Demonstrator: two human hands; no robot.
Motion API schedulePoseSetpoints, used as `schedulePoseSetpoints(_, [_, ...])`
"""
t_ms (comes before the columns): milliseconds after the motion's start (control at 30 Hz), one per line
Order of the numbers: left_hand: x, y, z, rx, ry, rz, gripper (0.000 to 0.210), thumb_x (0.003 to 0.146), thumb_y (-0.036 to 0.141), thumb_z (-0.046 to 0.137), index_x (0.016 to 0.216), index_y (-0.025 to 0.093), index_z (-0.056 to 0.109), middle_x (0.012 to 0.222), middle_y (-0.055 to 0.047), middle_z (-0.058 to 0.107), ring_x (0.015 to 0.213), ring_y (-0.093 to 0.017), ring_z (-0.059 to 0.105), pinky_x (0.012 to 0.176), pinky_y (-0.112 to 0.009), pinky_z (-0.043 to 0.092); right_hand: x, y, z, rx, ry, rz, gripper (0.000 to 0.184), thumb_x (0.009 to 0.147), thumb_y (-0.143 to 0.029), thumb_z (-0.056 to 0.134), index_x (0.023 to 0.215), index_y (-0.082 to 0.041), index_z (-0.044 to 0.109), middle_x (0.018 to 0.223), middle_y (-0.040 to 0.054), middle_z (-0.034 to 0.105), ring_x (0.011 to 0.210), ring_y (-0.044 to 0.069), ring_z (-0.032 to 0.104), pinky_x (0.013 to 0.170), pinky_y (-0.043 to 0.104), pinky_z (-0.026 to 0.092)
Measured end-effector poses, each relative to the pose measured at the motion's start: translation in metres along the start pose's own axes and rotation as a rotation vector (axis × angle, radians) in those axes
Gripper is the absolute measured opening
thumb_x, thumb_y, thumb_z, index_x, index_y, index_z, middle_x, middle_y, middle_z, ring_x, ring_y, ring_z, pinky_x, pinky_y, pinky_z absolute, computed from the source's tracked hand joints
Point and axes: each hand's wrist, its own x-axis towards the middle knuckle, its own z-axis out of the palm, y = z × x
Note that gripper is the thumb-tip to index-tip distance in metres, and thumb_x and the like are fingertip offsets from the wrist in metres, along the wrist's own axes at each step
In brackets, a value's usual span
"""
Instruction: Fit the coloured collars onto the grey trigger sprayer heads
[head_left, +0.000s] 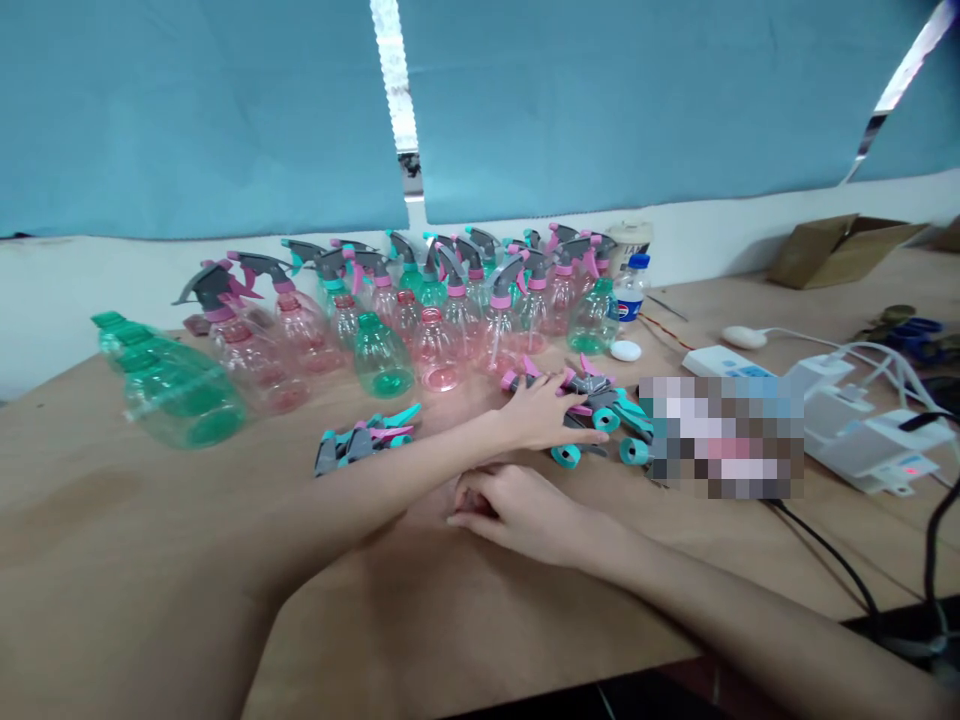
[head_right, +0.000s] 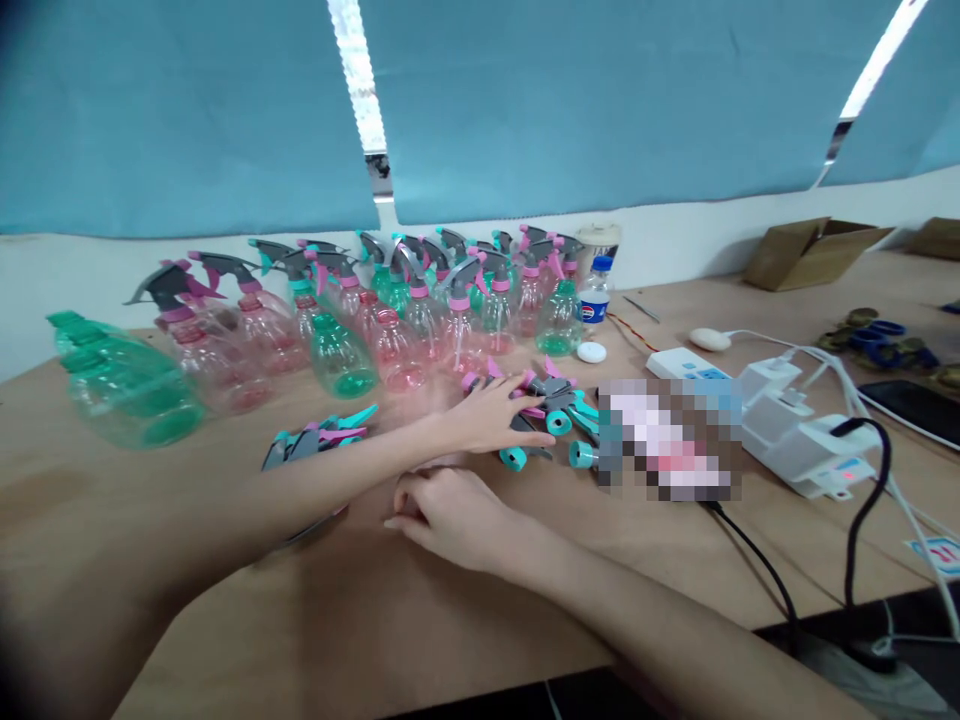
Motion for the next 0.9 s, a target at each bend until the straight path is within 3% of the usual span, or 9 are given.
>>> schedulePoseSetpoints(100, [-0.016,0.0,-0.001,0.03,0.01,0.036,0.075,0.08,0.074,0.036,0.134,0.023,0.045,0.148,-0.014,0.03,0.135,-0.037,0.025,0.104,-0.06,0.018,-0.008,-0.011,-0.018,0.018,-0.111,-0.024,0.014,0.086,-0.026,0.059,0.092,-0.016,0.067,0.09,0.0042,0.069,0.081,0.016,0.062,0.073,0.026,0.043])
schedulePoseSetpoints(200, [-0.033,-0.002,-0.003,0.09,-0.003,0.055,0.072,0.083,0.07,0.037,0.135,0.021,0.043,0.142,-0.017,0.04,0.133,-0.036,0.03,0.103,-0.058,0.023,-0.026,-0.022,-0.045,0.05,-0.219,0.058,0.022,0.086,-0.036,0.058,0.097,-0.019,0.065,0.082,0.0016,0.069,0.071,0.014,0.062,0.06,0.023,0.042])
schedulePoseSetpoints(267, [-0.044,-0.003,-0.005,0.125,-0.037,0.058,0.066,0.087,0.063,0.04,0.137,0.02,0.042,0.142,-0.019,0.039,0.132,-0.036,0.032,0.102,-0.057,0.026,-0.041,-0.02,-0.063,0.054,-0.199,0.085,0.022,0.087,-0.038,0.056,0.098,-0.021,0.064,0.082,0.0006,0.068,0.073,0.014,0.062,0.061,0.024,0.044])
schedulePoseSetpoints(333, [-0.056,-0.003,-0.01,0.126,-0.052,0.082,0.057,0.09,0.055,0.042,0.134,0.019,0.045,0.141,-0.019,0.04,0.132,-0.035,0.033,0.102,-0.053,0.029,-0.053,-0.005,-0.077,0.042,-0.014,0.129,0.021,0.091,-0.036,0.049,0.096,-0.022,0.064,0.086,0.0015,0.068,0.076,0.015,0.063,0.066,0.025,0.048])
schedulePoseSetpoints(433, [-0.076,-0.001,-0.016,0.073,0.028,0.065,0.056,0.091,0.056,0.036,0.129,0.017,0.051,0.14,-0.017,0.042,0.129,-0.031,0.038,0.102,-0.048,0.033,-0.065,0.038,-0.09,-0.198,0.359,0.164,0.026,0.09,-0.042,0.051,0.106,-0.024,0.061,0.111,0.0064,0.064,0.103,0.023,0.059,0.086,0.037,0.048])
schedulePoseSetpoints(567, [-0.104,0.001,-0.021,0.003,0.121,0.026,0.048,0.094,0.048,0.038,0.133,0.021,0.045,0.141,-0.012,0.042,0.131,-0.025,0.037,0.105,-0.044,0.033,-0.062,0.097,-0.091,-0.367,0.404,0.299,0.07,0.079,-0.06,0.056,0.137,-0.023,0.04,0.141,0.0138,0.041,0.131,0.033,0.037,0.103,0.051,0.036])
schedulePoseSetpoints(633, [-0.116,-0.001,-0.021,-0.007,0.136,0.014,0.042,0.097,0.04,0.038,0.135,0.024,0.043,0.141,-0.009,0.043,0.129,-0.023,0.039,0.104,-0.041,0.035,-0.054,0.112,-0.085,-0.367,0.367,0.357,0.065,0.085,-0.06,0.047,0.139,-0.025,0.038,0.142,0.0125,0.041,0.133,0.032,0.034,0.104,0.052,0.033])
schedulePoseSetpoints(700, [-0.125,-0.004,-0.02,-0.004,0.129,0.016,0.039,0.096,0.032,0.041,0.135,0.027,0.041,0.138,-0.007,0.045,0.127,-0.023,0.042,0.102,-0.04,0.037,-0.044,0.115,-0.077,-0.355,0.33,0.35,0.055,0.09,-0.056,0.039,0.134,-0.024,0.045,0.137,0.0129,0.048,0.131,0.03,0.038,0.105,0.052,0.032])
schedulePoseSetpoints(900, [-0.134,-0.007,-0.016,-0.014,0.118,0.025,0.045,0.086,0.011,0.052,0.129,0.026,0.048,0.129,-0.007,0.05,0.12,-0.023,0.046,0.098,-0.04,0.042,-0.027,0.087,-0.056,-0.279,0.27,0.169,0.042,0.095,-0.048,0.036,0.119,-0.022,0.058,0.13,0.0094,0.056,0.126,0.026,0.044,0.104,0.049,0.033])
